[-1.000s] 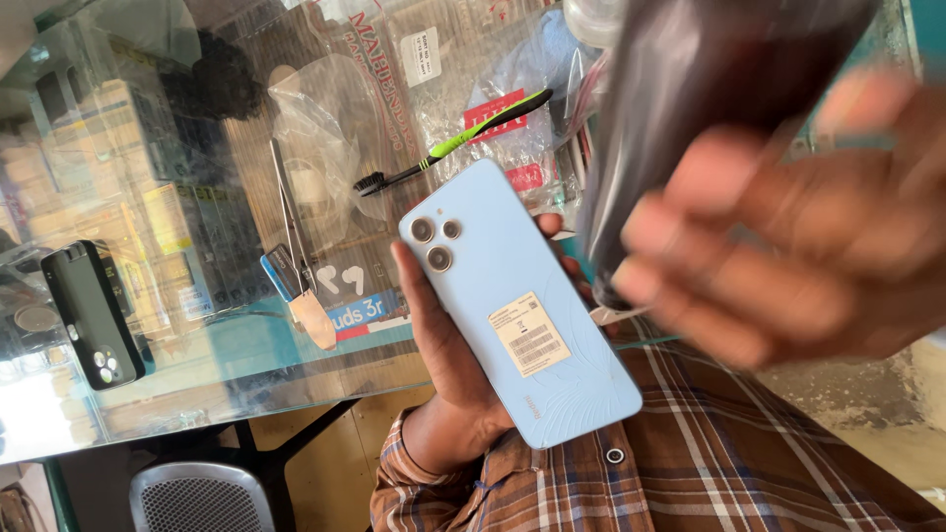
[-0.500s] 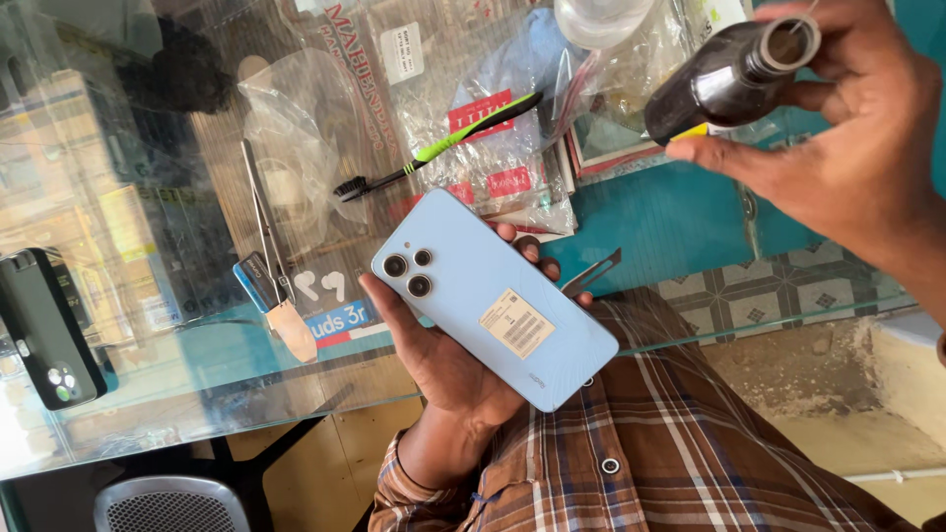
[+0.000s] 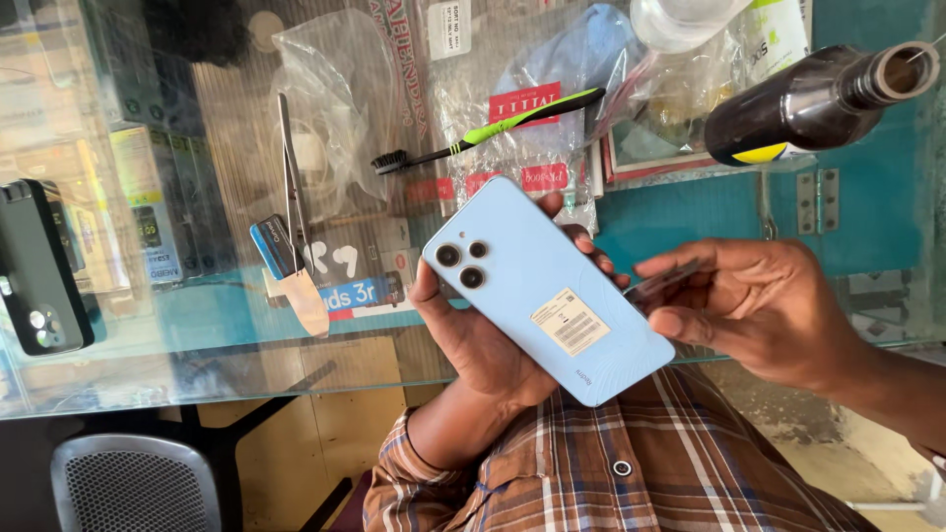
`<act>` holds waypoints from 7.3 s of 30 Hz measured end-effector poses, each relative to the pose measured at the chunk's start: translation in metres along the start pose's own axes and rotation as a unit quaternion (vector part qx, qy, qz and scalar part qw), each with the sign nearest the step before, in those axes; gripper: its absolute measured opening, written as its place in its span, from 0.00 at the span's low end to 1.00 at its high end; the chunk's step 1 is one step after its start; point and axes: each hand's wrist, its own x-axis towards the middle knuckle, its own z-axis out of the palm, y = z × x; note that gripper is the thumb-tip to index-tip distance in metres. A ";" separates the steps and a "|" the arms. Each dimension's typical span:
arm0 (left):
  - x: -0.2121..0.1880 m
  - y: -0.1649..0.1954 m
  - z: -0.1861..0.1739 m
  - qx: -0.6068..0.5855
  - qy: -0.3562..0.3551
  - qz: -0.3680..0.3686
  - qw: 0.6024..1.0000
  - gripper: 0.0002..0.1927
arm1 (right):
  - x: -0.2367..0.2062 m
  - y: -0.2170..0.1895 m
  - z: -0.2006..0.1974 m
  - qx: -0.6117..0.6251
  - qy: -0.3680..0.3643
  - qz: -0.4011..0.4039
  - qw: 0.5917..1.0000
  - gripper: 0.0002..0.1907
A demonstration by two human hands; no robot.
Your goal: The person holds a light blue smartphone in one hand and pours liquid from a dark bottle onto the sticker label on its back. They then scrape and rub the label with a small blade-like tool, working the sticker and adhesive off the phone's rear cover.
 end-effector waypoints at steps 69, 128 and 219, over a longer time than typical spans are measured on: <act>-0.020 0.006 -0.005 0.053 0.074 -0.046 0.995 0.54 | -0.007 -0.004 0.037 0.055 0.084 0.087 0.991 0.07; 0.004 0.008 0.010 -0.012 0.028 0.074 0.997 0.44 | 0.048 -0.118 -0.032 -0.783 0.065 -0.574 0.228 0.19; -0.020 0.012 -0.021 0.012 0.019 -0.129 0.991 0.50 | -0.017 0.002 0.032 -0.048 0.073 0.047 0.995 0.06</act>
